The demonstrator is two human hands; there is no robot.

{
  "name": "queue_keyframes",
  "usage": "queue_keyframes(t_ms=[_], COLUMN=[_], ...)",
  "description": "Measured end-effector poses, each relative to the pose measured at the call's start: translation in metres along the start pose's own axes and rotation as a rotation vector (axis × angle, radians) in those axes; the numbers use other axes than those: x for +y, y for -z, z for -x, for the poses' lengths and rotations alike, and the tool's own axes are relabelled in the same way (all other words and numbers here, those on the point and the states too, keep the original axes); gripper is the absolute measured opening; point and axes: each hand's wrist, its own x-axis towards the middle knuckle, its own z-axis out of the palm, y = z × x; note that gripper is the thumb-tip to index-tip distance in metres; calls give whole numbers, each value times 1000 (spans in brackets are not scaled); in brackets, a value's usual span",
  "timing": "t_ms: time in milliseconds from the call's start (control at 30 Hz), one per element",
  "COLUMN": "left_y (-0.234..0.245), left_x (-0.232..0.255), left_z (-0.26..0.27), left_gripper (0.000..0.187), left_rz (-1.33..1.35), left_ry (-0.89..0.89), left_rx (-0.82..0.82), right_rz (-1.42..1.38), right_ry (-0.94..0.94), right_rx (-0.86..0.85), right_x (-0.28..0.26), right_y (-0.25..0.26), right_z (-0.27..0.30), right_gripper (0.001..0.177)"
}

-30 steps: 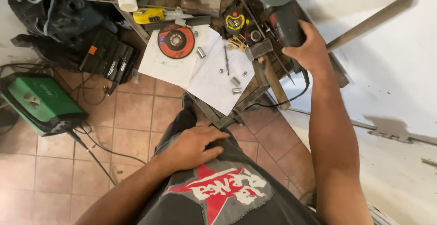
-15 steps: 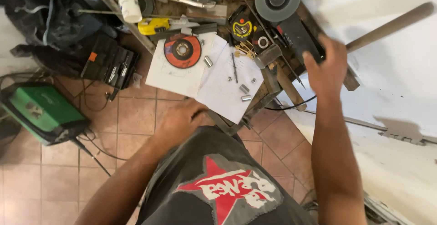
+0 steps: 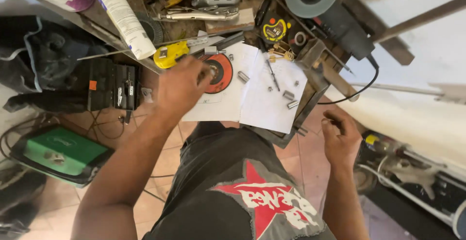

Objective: Using an angle grinder, pliers, and a hammer to shape and assemble metal components

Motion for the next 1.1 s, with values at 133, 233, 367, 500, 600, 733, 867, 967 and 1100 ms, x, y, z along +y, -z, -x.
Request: queue_keyframes(t_ms=[133, 233, 367, 500, 600, 733, 867, 967, 1100], left_y=[-13, -31, -24, 12, -15, -21, -27, 4, 4], left_x=[-7, 7, 18, -9, -27, -24, -29, -18, -13], left_z=[-26, -36, -48, -63, -60, -71, -79, -63, -6], left_gripper=[25, 22, 20, 29, 22, 29, 25, 22, 27], left_rz=[31, 88, 85, -140, -215, -275, -248, 118, 1143], left_ry=[-155, -349, -406, -483, -503, -462, -517, -352, 207], left_rx=[131, 196, 26, 209, 195, 139, 158, 9, -359], right_rz=[28, 20, 88, 168, 294, 397, 411, 365, 210], right_ry=[10, 74, 65, 50, 86, -26, 165, 283, 372], right_rx=[-8, -79, -129, -119, -75, -55, 9, 24, -92], right_x=[-42, -58, -74, -86, -75, -69, -53, -38, -73], right_y=[-25, -46, -62, -59, -45, -32, -36, -32, -37], right_z=[16, 22, 27, 31, 17, -19, -61, -86, -92], right_gripper=[19, 21, 14, 11, 13, 15, 13, 14, 12])
